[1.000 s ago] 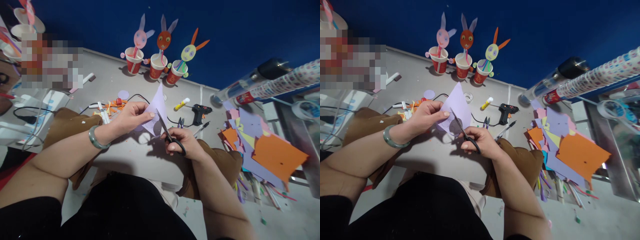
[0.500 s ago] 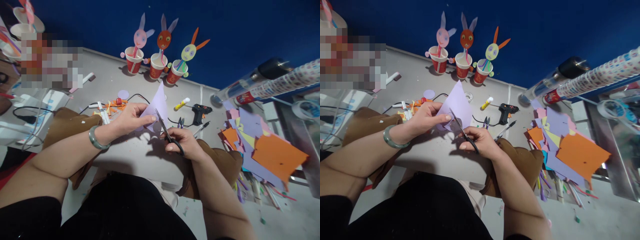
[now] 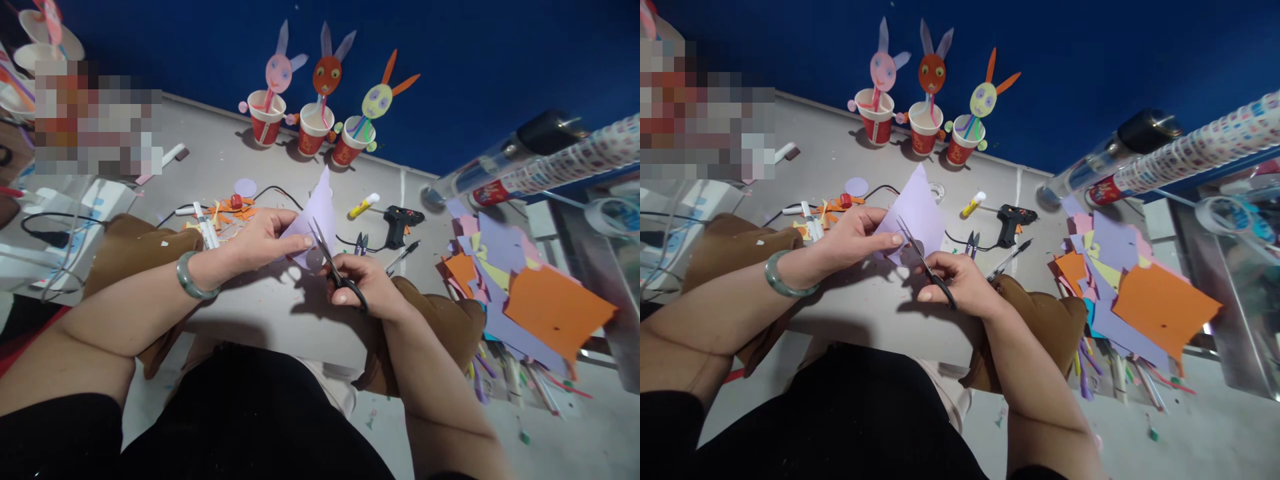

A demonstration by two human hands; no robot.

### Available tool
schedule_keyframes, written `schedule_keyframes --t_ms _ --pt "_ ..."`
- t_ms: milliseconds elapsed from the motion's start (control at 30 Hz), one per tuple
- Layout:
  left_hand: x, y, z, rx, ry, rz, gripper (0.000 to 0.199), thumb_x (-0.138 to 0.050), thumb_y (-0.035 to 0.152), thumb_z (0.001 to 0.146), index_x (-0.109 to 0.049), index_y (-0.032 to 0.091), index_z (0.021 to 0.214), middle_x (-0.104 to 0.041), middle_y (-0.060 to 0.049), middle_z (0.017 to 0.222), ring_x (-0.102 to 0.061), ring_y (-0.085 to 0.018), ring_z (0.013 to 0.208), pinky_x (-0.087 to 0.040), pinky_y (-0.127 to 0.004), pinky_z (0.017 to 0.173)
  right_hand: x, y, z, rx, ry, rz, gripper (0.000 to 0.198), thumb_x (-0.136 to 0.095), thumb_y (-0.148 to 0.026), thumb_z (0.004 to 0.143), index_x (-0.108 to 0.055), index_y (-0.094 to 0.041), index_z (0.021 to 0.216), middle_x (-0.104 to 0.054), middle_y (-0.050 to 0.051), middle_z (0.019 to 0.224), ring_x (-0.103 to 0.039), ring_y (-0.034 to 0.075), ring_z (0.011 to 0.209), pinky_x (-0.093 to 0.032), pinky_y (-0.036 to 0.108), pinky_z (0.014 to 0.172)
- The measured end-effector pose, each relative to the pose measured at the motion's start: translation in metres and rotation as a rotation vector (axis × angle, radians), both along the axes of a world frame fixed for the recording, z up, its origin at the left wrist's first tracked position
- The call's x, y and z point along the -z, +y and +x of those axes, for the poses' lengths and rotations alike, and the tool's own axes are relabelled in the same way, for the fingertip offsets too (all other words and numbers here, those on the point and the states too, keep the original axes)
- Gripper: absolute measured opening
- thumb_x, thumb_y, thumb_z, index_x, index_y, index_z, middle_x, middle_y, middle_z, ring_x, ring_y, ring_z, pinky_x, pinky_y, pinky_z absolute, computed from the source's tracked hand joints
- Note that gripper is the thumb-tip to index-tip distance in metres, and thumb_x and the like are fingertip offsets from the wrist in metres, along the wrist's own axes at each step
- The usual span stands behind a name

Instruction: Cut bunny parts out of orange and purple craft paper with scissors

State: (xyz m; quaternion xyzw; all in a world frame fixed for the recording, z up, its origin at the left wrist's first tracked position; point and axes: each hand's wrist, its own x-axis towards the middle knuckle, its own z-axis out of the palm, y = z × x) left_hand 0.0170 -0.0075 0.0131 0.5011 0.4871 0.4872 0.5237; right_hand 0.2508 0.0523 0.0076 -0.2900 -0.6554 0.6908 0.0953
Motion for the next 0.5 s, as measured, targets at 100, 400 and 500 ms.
schedule_keyframes --t_ms 100,400,500 --pt "-0.0013 -0.0002 0.0007 0.003 -0.017 -0.008 0.039 -0.085 0.048 0.073 -0.068 0.013 0.072 -0.063 -0.002 0.065 -0.053 -0.011 0.059 -0.041 -0.022 0.053 -0.0002 -0.0002 0.0005 0.001 0.001 -0.026 0.063 -0.092 -0.066 0.058 -0.071 -0.016 0.09 -0.063 -0.003 0.061 -0.054 0.011 0.052 -0.038 0.023 0.05" --pt "-0.0022 -0.0013 -0.0009 0.008 -0.005 0.001 0.035 -0.084 0.045 0.075 -0.067 0.014 0.071 -0.061 0.0 0.063 -0.052 -0.01 0.057 -0.039 -0.022 0.051 -0.0008 0.0008 0.002 0.017 -0.003 -0.003 0.063 -0.093 -0.067 0.057 -0.073 -0.017 0.089 -0.056 -0.005 0.054 -0.049 0.01 0.048 -0.035 0.023 0.047" --pt "-0.0025 -0.0012 -0.0011 0.015 -0.011 0.002 0.035 -0.083 0.045 0.075 -0.067 0.014 0.07 -0.062 -0.001 0.062 -0.053 -0.01 0.056 -0.04 -0.022 0.05 -0.0009 0.0007 0.0015 0.02 -0.008 -0.007 0.063 -0.092 -0.068 0.056 -0.074 -0.017 0.089 -0.054 -0.006 0.053 -0.047 0.01 0.047 -0.034 0.023 0.046"
